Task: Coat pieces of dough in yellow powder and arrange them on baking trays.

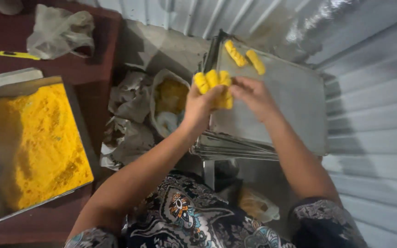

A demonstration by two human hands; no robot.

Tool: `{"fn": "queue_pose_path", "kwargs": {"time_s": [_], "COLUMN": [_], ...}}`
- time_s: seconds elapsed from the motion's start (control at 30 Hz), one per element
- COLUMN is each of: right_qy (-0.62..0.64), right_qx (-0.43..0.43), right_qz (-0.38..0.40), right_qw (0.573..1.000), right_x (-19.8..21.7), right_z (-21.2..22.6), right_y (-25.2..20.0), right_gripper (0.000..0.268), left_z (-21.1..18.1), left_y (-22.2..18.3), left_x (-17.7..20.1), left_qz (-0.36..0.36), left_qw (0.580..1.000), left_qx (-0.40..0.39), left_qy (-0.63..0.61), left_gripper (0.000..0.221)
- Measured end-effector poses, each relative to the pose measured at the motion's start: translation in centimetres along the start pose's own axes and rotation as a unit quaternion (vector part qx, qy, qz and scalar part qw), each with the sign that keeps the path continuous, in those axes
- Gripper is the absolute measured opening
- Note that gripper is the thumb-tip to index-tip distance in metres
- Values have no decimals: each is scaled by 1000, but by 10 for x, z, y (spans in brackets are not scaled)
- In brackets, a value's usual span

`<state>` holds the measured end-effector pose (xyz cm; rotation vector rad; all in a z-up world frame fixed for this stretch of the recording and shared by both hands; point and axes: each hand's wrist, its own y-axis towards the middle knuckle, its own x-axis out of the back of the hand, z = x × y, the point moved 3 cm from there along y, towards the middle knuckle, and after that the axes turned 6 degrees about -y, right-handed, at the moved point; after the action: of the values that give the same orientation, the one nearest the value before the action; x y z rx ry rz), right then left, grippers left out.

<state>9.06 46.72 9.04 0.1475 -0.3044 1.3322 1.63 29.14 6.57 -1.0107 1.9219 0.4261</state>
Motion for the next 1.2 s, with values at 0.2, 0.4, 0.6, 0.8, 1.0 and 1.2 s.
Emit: {"fn": "queue_pose_path", "kwargs": {"time_s": [0.2, 0.4, 0.6, 0.8, 1.0, 1.2], "right_qy": [18, 58, -146, -291, -405, -414], "right_qx": [-16, -60, -133, -159, 29, -41], "right_qz": [-138, -207, -162, -70, -118, -167], "right_qw": [990, 975, 967, 941, 906, 894], "right_x": [26, 91, 173, 208, 195, 183], "right_z": [-42, -49, -83, -143, -138, -122], "right_y": [0, 9, 47, 85, 65, 41], "right_gripper": [34, 25, 21, 27, 88, 87], "left_z": [87, 111, 94, 69, 68, 61], "left_y": [56, 81, 75, 54, 55, 48], "left_x": [-12, -18, -10, -20, -18, -29], "left_qz": [-70, -154, -146, -144, -102, -82], "left_qw": [996, 986, 989, 988, 992, 992], "left_qx": [20, -39, -36, 55, 71, 96], "left_qy": [55, 55, 15, 18, 35, 25], "left_gripper": [35, 31, 28, 30, 32, 32]}}
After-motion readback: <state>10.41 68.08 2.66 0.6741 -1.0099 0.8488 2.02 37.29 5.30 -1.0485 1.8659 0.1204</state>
